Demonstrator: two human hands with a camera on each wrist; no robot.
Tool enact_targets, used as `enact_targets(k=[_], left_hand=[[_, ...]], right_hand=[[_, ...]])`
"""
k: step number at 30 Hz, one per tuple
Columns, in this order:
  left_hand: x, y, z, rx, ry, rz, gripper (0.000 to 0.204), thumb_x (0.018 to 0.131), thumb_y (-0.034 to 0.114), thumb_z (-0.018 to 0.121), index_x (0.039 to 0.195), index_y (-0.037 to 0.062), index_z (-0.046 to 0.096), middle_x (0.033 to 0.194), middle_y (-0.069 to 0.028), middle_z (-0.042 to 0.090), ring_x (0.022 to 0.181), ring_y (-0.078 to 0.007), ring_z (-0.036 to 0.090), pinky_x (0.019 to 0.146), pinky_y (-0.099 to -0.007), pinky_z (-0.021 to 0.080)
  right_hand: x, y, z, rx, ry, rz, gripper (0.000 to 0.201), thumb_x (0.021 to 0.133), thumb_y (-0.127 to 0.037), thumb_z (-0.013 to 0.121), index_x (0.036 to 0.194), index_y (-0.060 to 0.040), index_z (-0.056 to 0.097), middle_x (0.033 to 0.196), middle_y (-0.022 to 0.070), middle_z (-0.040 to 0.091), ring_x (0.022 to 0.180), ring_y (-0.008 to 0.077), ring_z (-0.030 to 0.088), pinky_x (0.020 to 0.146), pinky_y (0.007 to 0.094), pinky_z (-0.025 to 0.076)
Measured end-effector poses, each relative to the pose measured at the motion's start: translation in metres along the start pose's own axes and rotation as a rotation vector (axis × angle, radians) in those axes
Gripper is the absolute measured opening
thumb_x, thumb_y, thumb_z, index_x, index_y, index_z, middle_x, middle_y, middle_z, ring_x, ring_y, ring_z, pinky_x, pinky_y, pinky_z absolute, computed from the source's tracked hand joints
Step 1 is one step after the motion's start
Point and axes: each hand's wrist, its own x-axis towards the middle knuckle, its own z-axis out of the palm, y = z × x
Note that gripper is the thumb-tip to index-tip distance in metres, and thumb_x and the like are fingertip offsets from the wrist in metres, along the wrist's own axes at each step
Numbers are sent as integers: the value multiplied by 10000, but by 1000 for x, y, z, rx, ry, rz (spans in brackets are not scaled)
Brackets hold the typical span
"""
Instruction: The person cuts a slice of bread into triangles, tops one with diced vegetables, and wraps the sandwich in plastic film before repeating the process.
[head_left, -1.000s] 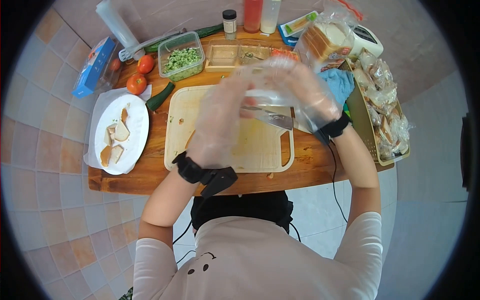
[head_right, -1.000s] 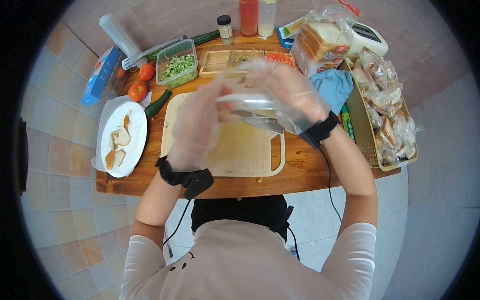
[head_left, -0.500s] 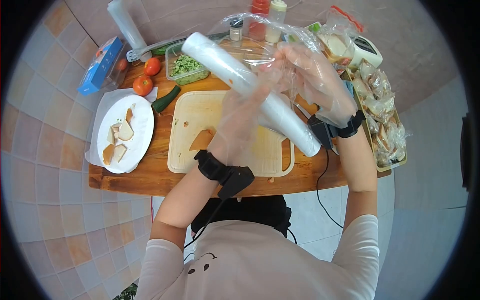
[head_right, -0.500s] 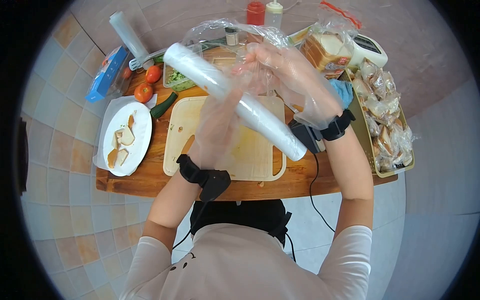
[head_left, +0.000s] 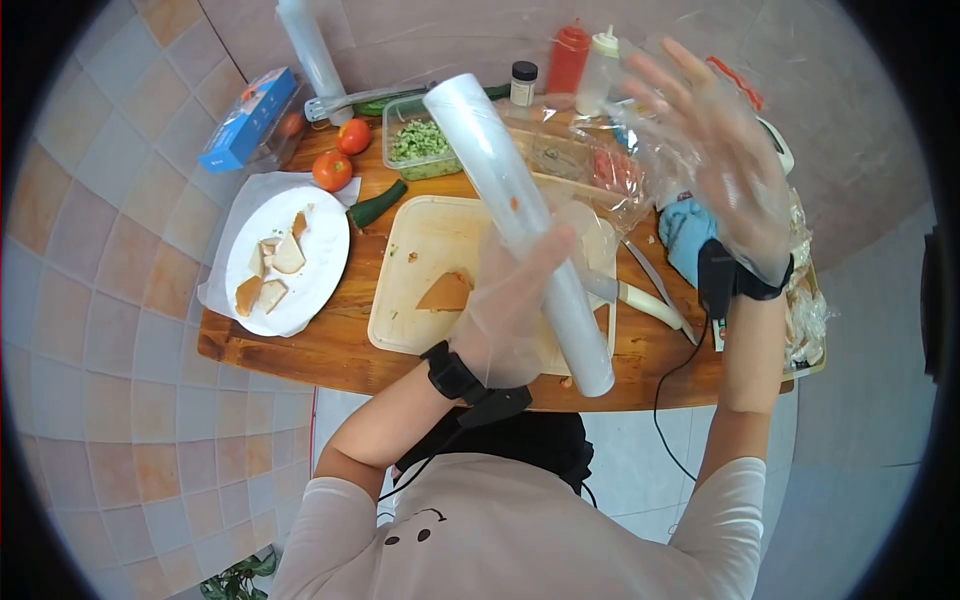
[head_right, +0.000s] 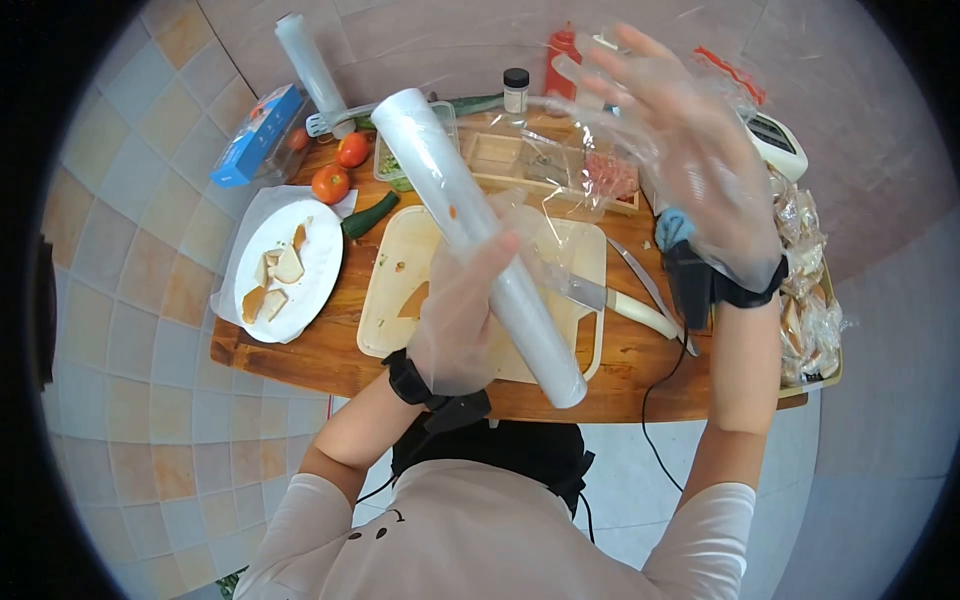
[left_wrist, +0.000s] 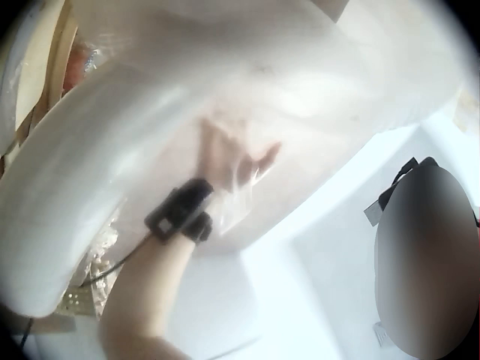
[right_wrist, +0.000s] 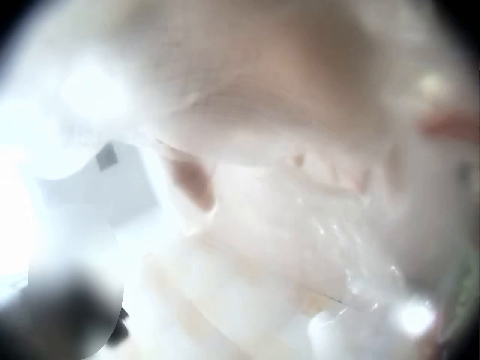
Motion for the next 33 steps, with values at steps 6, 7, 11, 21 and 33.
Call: enact_targets(k=[6, 7, 11, 21, 33], left_hand=[[-1, -13, 9, 69, -66, 45, 373, 983, 227, 721, 1258, 39, 554, 1060, -28, 641, 945, -112, 630, 782, -320, 543], [-2, -14, 8, 89, -60, 59, 304, 982, 218, 728, 1189, 53, 580, 1054, -14, 641, 926, -102, 632, 752, -316, 553], [-3, -10, -1, 215, 130, 9, 338, 993, 263, 716, 1214, 56, 566, 961, -14, 639, 872, -107, 623, 747, -310, 531], [-18, -16, -13, -84, -102, 102, 387, 982, 239, 745, 1263, 29, 582, 994, -26, 670, 905, -112, 644, 772, -297, 542], [-30, -11, -16, -27, 146, 205, 586, 941, 330, 758, 1372, 10, 524, 1122, -56, 631, 1048, -154, 614, 970, -351, 489]], right_hand=[[27, -21, 48, -630, -195, 385, 525, 890, -401, 774, 1222, -4, 681, 1214, 137, 686, 1030, 213, 672, 868, 308, 529], [30, -23, 49, -740, -234, 410, 483, 900, -392, 766, 1188, -11, 693, 1156, 124, 703, 1001, 203, 676, 846, 303, 530], [27, -7, 32, -733, -106, 216, 280, 992, -327, 682, 1012, -48, 694, 901, 34, 699, 872, 129, 661, 779, 292, 517], [9, 21, 31, -347, -224, 445, 752, 927, -450, 753, 1400, 97, 547, 1345, 219, 621, 1230, 258, 605, 999, 373, 512], [-37, 31, 58, -177, 249, 93, 207, 1087, -225, 551, 1134, -35, 618, 939, -7, 619, 888, 64, 595, 777, 260, 500]])
